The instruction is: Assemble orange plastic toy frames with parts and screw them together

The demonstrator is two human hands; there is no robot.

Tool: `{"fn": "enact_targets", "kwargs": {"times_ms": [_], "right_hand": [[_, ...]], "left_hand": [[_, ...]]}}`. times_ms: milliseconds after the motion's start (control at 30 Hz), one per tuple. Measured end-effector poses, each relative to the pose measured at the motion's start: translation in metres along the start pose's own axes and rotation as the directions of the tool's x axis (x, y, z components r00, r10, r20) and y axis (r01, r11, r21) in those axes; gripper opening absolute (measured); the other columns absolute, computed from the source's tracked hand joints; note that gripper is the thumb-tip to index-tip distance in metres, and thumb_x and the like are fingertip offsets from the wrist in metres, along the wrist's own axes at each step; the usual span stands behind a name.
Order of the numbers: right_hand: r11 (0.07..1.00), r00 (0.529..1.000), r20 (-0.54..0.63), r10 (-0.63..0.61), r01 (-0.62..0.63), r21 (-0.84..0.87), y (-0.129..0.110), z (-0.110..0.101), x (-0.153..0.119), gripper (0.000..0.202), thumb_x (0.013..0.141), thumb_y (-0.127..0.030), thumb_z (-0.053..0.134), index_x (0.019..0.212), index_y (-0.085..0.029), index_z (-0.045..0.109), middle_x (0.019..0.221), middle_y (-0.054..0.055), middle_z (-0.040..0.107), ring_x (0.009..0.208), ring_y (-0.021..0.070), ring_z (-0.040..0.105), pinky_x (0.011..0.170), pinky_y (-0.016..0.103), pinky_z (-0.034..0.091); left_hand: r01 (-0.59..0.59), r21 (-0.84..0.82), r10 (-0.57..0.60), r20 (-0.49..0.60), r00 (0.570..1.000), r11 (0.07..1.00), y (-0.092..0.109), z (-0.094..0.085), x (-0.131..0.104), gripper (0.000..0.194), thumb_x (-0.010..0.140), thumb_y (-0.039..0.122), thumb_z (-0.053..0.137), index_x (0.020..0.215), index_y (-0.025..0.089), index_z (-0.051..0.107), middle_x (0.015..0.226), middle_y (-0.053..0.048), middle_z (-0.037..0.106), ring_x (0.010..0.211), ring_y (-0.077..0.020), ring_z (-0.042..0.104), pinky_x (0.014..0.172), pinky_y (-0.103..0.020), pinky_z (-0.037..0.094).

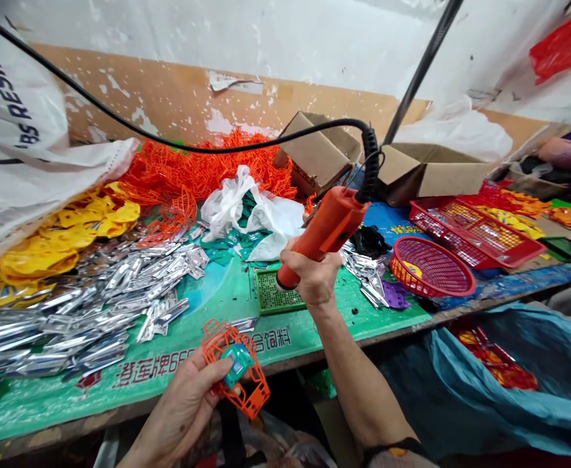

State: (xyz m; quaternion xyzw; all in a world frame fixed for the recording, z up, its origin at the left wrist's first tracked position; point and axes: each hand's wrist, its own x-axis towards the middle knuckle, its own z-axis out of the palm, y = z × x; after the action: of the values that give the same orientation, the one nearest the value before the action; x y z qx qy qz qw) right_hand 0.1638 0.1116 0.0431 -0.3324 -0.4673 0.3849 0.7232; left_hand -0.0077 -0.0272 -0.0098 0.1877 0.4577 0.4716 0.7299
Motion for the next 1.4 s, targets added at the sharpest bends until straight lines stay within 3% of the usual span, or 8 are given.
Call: {"fn": "enact_targets", "kwargs": {"times_ms": [100, 267, 667, 900, 1100, 1267, 1400], "right_hand": [[0.999, 1.000, -0.007, 0.007, -0.007, -0.042, 0.003, -0.001, -0.001, 0.020, 0.062, -0.018, 0.070, 0.082, -0.019, 0.065, 0.064, -0.004, 0.061, 0.056, 0.0144, 0.056, 0.060, 0.035, 0.048], [0.990, 1.000, 0.002, -0.016, 0.016, -0.139, 0.012, -0.005, -0.002, 0.009, 0.064, -0.022, 0.068, 0.072, -0.019, 0.064, 0.064, -0.001, 0.060, 0.065, 0.0183, 0.060, 0.069, 0.041, 0.052], [0.994, 1.000, 0.009, -0.006, 0.007, -0.111, 0.017, -0.008, -0.003, 0.008, 0.065, -0.021, 0.070, 0.071, -0.019, 0.064, 0.066, -0.001, 0.061, 0.062, 0.0170, 0.059, 0.067, 0.039, 0.051], [0.995, 0.999, 0.050, -0.007, 0.012, -0.099, 0.016, -0.006, -0.005, 0.019, 0.064, -0.024, 0.075, 0.080, -0.020, 0.065, 0.067, -0.002, 0.063, 0.061, 0.0162, 0.058, 0.067, 0.037, 0.051], [0.993, 1.000, 0.014, 0.016, -0.014, -0.113, 0.016, -0.004, -0.005, 0.024, 0.061, -0.024, 0.077, 0.082, -0.019, 0.065, 0.068, -0.002, 0.064, 0.060, 0.0156, 0.058, 0.063, 0.034, 0.050], [0.998, 1.000, 0.008, 0.029, -0.028, -0.055, 0.005, -0.001, 0.001, 0.018, 0.062, -0.018, 0.073, 0.076, -0.019, 0.062, 0.063, -0.003, 0.061, 0.055, 0.0139, 0.056, 0.057, 0.032, 0.047], [1.000, 0.999, 0.041, 0.029, -0.029, -0.001, -0.023, 0.004, 0.001, 0.013, 0.062, -0.017, 0.069, 0.071, -0.020, 0.061, 0.061, -0.003, 0.059, 0.054, 0.0141, 0.054, 0.055, 0.033, 0.047]], "left_hand": [[-0.003, -0.018, 0.003, -0.009, 1.000, 1.000, -0.001, 0.000, 0.001, 0.041, 0.070, 0.023, 0.080, 0.108, 0.016, 0.070, 0.092, -0.007, 0.073, 0.071, -0.0165, 0.065, 0.059, -0.025, 0.053], [-0.014, -0.055, 0.011, -0.046, 0.999, 0.998, -0.002, 0.002, 0.002, 0.040, 0.068, 0.021, 0.080, 0.107, 0.017, 0.070, 0.090, -0.006, 0.074, 0.068, -0.0160, 0.065, 0.054, -0.024, 0.053], [-0.003, -0.079, -0.003, -0.073, 0.997, 0.997, 0.002, 0.001, 0.004, 0.039, 0.067, 0.022, 0.082, 0.104, 0.016, 0.070, 0.093, -0.007, 0.074, 0.072, -0.0177, 0.066, 0.055, -0.025, 0.054], [-0.019, -0.119, 0.008, -0.091, 0.996, 0.993, 0.002, 0.002, 0.003, 0.039, 0.065, 0.023, 0.084, 0.101, 0.017, 0.071, 0.090, -0.006, 0.074, 0.069, -0.0159, 0.065, 0.053, -0.023, 0.055], [-0.026, -0.138, 0.011, -0.108, 0.994, 0.990, 0.003, 0.001, 0.005, 0.040, 0.063, 0.021, 0.085, 0.101, 0.016, 0.072, 0.090, -0.006, 0.075, 0.070, -0.0166, 0.066, 0.056, -0.025, 0.056], [-0.022, -0.172, 0.003, -0.108, 0.994, 0.985, 0.006, 0.002, 0.006, 0.036, 0.063, 0.020, 0.084, 0.096, 0.014, 0.071, 0.083, -0.005, 0.074, 0.067, -0.0153, 0.065, 0.057, -0.026, 0.055], [-0.026, -0.210, -0.007, -0.154, 0.988, 0.977, 0.007, 0.005, 0.005, 0.039, 0.059, 0.017, 0.085, 0.095, 0.015, 0.070, 0.083, -0.003, 0.073, 0.067, -0.0154, 0.065, 0.052, -0.024, 0.053]]}}
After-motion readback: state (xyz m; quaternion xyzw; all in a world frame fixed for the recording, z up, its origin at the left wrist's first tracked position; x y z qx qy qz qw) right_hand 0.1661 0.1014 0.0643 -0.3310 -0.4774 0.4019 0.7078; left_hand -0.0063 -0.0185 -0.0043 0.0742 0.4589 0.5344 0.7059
